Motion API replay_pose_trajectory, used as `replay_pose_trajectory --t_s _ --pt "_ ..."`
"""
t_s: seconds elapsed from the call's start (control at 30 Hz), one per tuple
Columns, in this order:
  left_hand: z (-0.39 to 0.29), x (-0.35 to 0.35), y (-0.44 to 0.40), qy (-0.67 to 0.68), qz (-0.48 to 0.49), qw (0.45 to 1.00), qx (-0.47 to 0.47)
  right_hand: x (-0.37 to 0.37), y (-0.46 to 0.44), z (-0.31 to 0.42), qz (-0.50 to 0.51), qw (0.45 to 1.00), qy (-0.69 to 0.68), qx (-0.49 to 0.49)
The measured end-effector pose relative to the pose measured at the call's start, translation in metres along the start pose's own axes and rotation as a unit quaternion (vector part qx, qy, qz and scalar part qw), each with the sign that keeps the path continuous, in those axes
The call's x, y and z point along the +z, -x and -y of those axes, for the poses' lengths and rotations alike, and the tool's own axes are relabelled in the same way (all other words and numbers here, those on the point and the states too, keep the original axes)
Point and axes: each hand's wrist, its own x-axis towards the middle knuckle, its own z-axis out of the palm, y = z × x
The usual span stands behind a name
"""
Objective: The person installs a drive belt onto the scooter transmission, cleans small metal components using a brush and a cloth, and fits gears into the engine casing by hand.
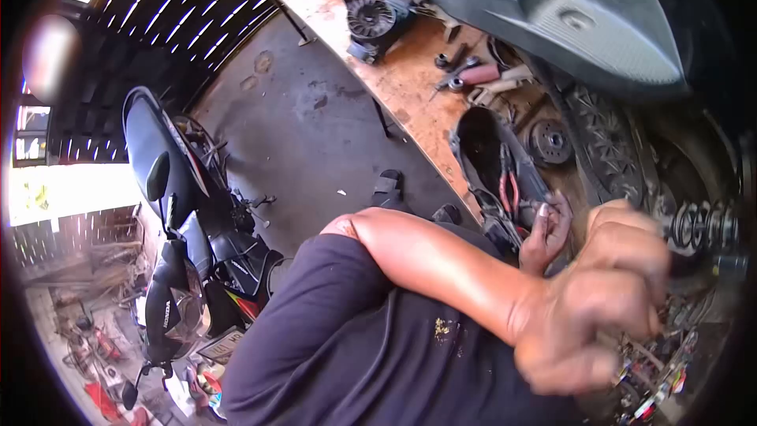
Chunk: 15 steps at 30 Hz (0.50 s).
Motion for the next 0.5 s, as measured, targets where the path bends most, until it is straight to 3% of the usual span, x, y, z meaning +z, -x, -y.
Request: replay_pose_trajectory --t_s 0.07,0.1,0.13,0.17,0.2,0.23,0.3,0.37,0.43,0.47,0.5 --pt "0.006 -0.073 0.008 -0.127 0.197 0.97 -0.07 0.004 -0.002 -0.014 -0.015 1.0 -0.015 -0.008" --pt "0.012 -0.104 -0.009 -0.194 0.281 0.939 -0.043 0.006 -0.004 -0.018 -0.032 0.999 -0.022 -0.017" --pt "0.019 -0.136 -0.019 -0.226 0.318 0.919 -0.063 0.01 -0.008 -0.021 -0.052 0.998 -0.029 -0.024" --pt "0.024 -0.164 -0.022 -0.248 0.274 0.922 -0.111 0.045 -0.013 0.052 -0.032 0.999 0.036 -0.021" --pt "0.018 -0.184 -0.036 -0.351 0.245 0.89 -0.158 0.048 -0.015 0.056 -0.035 0.996 0.083 -0.019" --pt "0.03 -0.225 -0.054 -0.428 0.288 0.842 -0.161 0.05 -0.015 0.059 -0.038 0.991 0.13 -0.016" --pt "0.043 -0.299 -0.082 -0.543 0.217 0.78 -0.224 0.058 -0.016 0.053 -0.048 0.993 0.11 -0.022" --pt "0.054 -0.358 -0.12 -0.631 0.177 0.744 -0.135 0.064 -0.013 0.051 -0.049 0.994 0.099 -0.014" --pt "0.056 -0.389 -0.163 -0.702 0.131 0.686 -0.14 0.073 -0.011 0.051 -0.049 0.991 0.124 0.015" --pt "0.062 -0.41 -0.181 -0.777 0.123 0.61 -0.098 0.076 -0.009 0.052 -0.042 0.99 0.135 0.027" --pt "0.067 -0.422 -0.199 -0.814 0.083 0.552 -0.16 0.09 -0.007 0.054 -0.059 0.996 0.059 0.043"
